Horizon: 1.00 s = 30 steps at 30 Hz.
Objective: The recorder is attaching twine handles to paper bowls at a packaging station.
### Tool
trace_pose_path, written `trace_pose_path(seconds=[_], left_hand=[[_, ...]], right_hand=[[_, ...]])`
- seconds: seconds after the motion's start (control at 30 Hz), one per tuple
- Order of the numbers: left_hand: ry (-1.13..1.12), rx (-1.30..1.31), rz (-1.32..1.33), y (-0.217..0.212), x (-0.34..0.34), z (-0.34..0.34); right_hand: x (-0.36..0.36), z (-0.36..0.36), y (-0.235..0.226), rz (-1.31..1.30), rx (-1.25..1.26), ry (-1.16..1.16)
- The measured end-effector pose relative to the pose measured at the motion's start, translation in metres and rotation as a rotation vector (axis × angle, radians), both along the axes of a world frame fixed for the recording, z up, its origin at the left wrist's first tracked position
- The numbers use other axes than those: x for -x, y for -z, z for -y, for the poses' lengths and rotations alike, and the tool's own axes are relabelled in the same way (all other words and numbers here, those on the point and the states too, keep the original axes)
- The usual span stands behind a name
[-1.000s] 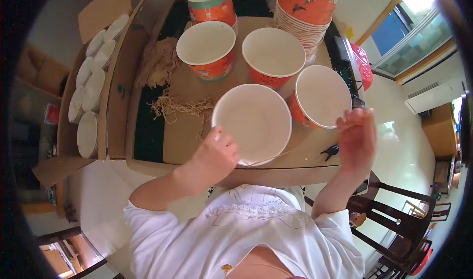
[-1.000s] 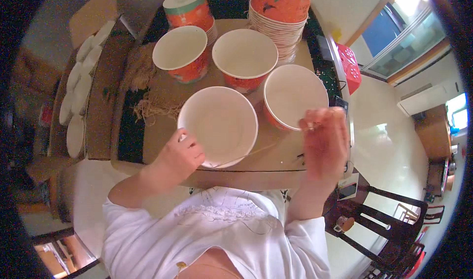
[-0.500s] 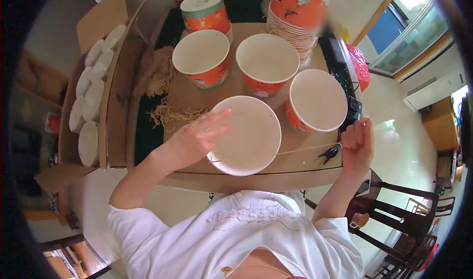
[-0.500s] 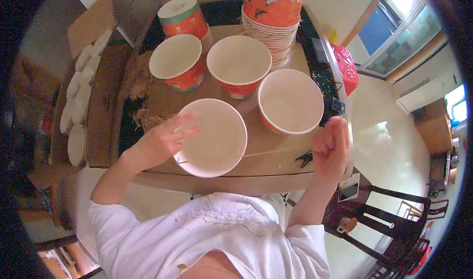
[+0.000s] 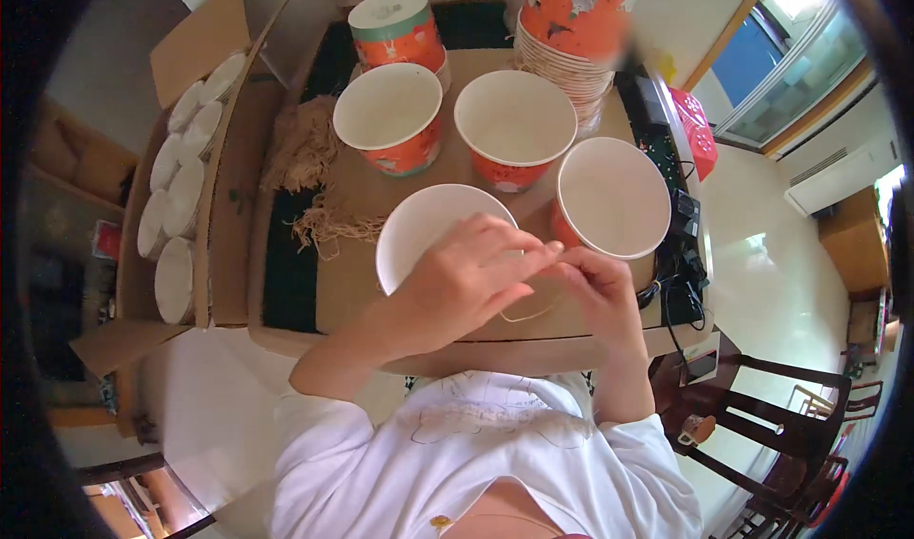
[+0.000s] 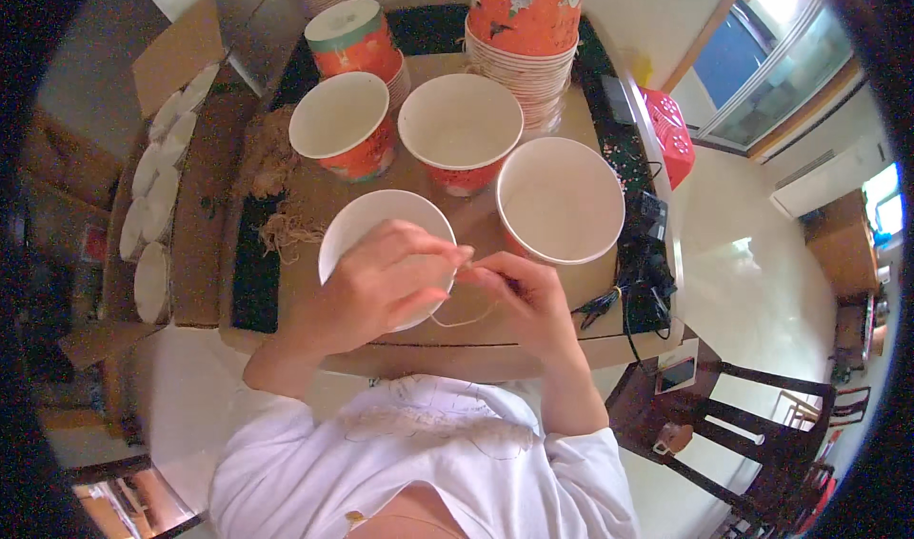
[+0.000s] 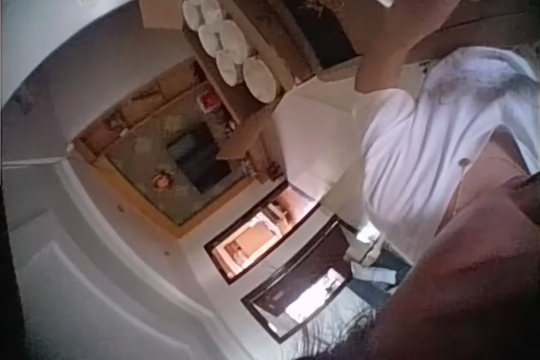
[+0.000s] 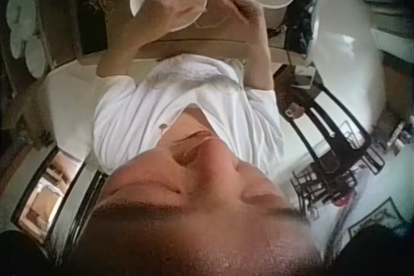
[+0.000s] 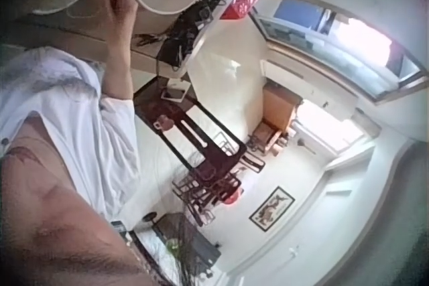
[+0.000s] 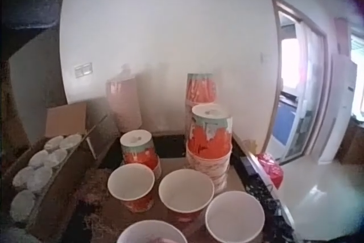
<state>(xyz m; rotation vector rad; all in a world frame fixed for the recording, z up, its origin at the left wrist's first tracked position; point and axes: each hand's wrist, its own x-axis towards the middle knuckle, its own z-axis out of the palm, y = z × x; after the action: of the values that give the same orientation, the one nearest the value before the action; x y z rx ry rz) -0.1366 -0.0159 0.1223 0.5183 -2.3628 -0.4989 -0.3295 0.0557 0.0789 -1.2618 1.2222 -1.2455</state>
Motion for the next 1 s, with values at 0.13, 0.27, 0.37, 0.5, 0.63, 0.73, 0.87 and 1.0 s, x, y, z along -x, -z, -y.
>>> trace_pose_path(seconds=[0.13, 0.27, 0.37, 0.5, 0.63, 0.73, 0.87, 1.0], left_hand=[[0.143, -0.006, -0.001, 0.021, 0.006, 0.010], [0.054, -0.153, -0.037, 0.027, 0.011, 0.007], [0.005, -0.276, -0.019, 0.038, 0.016, 0.006], [-0.063, -0.470, -0.032, 0.037, 0.023, -0.001], [-0.057, -0.542, -0.051, 0.037, 0.026, -0.003], [-0.061, -0.594, -0.068, 0.037, 0.027, -0.005], [-0.067, -0.634, -0.085, 0.040, 0.029, -0.006], [-0.078, -0.642, -0.078, 0.040, 0.029, -0.006]], right_hand=[[0.007, 0.000, 0.000, -0.093, -0.073, -0.160], [0.001, -0.001, 0.010, -0.004, -0.083, -0.070], [0.000, 0.000, 0.017, -0.058, 0.035, 0.054], [-0.004, 0.003, 0.028, 0.012, 0.015, 0.096], [-0.004, 0.003, 0.029, 0.050, -0.009, 0.105], [-0.004, 0.004, 0.029, 0.058, 0.025, 0.136], [-0.003, 0.005, 0.031, 0.105, 0.001, 0.158], [-0.003, 0.008, 0.037, 0.119, 0.023, 0.189]])
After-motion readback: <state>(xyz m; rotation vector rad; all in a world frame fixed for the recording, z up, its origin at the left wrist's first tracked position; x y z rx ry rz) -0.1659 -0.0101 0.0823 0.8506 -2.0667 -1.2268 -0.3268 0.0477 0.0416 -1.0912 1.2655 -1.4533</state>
